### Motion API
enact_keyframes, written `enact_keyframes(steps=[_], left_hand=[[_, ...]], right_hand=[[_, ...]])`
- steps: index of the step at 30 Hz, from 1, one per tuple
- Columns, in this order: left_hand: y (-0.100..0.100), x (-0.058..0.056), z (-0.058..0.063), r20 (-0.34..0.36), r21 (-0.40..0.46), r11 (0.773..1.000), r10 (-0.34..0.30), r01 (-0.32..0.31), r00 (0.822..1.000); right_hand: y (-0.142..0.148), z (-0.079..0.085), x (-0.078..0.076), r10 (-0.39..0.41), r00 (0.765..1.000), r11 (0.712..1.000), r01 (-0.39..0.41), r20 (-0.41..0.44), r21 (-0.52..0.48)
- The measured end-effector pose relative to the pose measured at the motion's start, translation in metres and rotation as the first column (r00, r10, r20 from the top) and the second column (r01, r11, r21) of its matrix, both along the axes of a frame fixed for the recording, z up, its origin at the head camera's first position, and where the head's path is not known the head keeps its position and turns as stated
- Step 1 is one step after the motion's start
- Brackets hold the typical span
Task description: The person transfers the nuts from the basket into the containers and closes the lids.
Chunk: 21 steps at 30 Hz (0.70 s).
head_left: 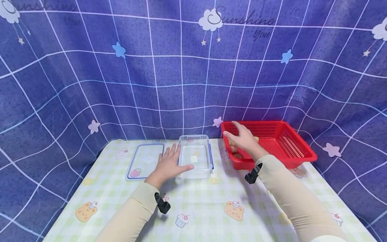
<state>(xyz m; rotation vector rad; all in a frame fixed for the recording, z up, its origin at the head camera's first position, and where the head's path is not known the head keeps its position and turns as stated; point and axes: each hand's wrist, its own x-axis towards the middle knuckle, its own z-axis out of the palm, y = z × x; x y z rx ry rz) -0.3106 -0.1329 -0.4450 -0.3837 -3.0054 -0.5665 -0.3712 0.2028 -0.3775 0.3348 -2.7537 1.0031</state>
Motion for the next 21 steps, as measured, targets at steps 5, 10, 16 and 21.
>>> enact_keyframes(steps=[5, 10, 16, 21], left_hand=[[0.002, -0.003, -0.011, 0.003, 0.01, 1.0, -0.01, 0.01, 1.0], [0.001, -0.003, -0.02, 0.011, 0.01, 1.0, -0.015, 0.015, 1.0], [0.001, -0.002, -0.024, 0.035, 0.04, 0.999, -0.012, 0.011, 0.999], [0.004, -0.004, -0.023, 0.03, 0.054, 0.998, -0.012, 0.011, 0.999]], right_hand=[[0.012, -0.007, -0.007, -0.001, 1.0, 0.998, 0.001, -0.003, -0.062], [0.018, -0.012, -0.013, 0.007, 1.0, 0.992, -0.004, 0.025, -0.124], [0.024, -0.019, -0.019, 0.051, 0.996, 0.969, -0.033, 0.067, -0.246], [0.029, -0.024, -0.024, 0.043, 0.994, 0.964, -0.014, 0.103, -0.265]])
